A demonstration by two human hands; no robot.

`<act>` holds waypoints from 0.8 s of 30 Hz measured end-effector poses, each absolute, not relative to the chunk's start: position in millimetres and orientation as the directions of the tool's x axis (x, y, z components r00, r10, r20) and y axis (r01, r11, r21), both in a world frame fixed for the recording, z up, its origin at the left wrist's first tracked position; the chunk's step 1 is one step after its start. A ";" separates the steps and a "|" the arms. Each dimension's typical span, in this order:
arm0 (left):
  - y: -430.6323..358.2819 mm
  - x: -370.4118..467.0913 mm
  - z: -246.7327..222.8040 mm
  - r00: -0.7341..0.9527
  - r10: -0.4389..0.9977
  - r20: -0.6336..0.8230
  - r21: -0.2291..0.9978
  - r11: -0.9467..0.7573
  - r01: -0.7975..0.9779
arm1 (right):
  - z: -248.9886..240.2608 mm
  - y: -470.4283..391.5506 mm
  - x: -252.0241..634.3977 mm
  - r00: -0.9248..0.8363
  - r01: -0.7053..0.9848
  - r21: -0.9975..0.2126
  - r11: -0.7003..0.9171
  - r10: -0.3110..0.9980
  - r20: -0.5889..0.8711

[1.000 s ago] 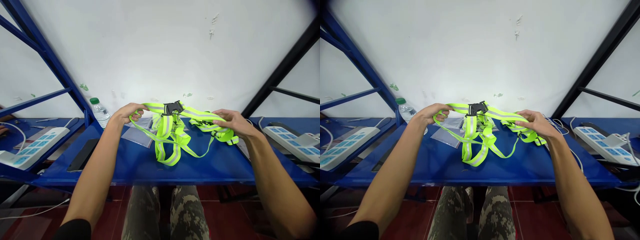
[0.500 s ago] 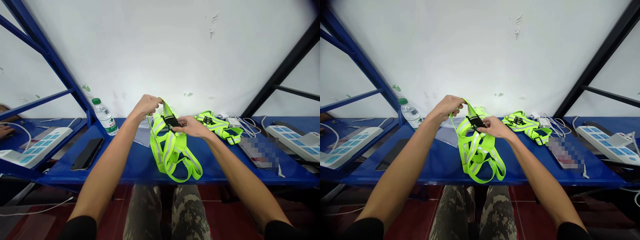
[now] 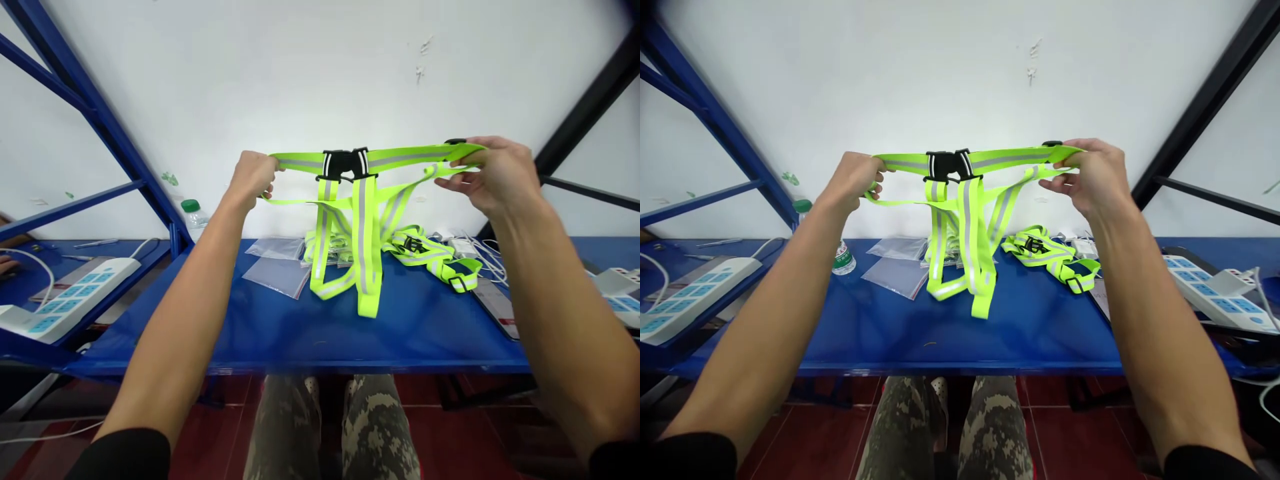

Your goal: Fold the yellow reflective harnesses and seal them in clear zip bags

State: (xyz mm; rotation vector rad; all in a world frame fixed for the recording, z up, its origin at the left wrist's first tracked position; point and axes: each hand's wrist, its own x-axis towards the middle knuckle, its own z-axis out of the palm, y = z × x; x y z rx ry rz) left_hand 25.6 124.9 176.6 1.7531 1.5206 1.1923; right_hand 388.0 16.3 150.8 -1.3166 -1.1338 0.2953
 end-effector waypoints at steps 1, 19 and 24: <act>121.9 23.0 179.8 0.018 0.969 0.247 0.812 -0.217 0.541 | 153.9 14.7 389.9 0.478 0.315 -0.891 0.327 0.757 0.446; 71.2 22.6 128.0 0.726 0.275 -0.630 0.521 -0.544 0.658 | 74.5 -48.8 389.3 -0.141 -0.108 -0.984 0.142 0.978 0.157; 68.7 27.0 125.3 0.716 0.350 -0.604 0.408 -0.635 0.656 | 70.9 -65.8 377.4 -0.353 0.620 -0.735 0.273 0.934 0.050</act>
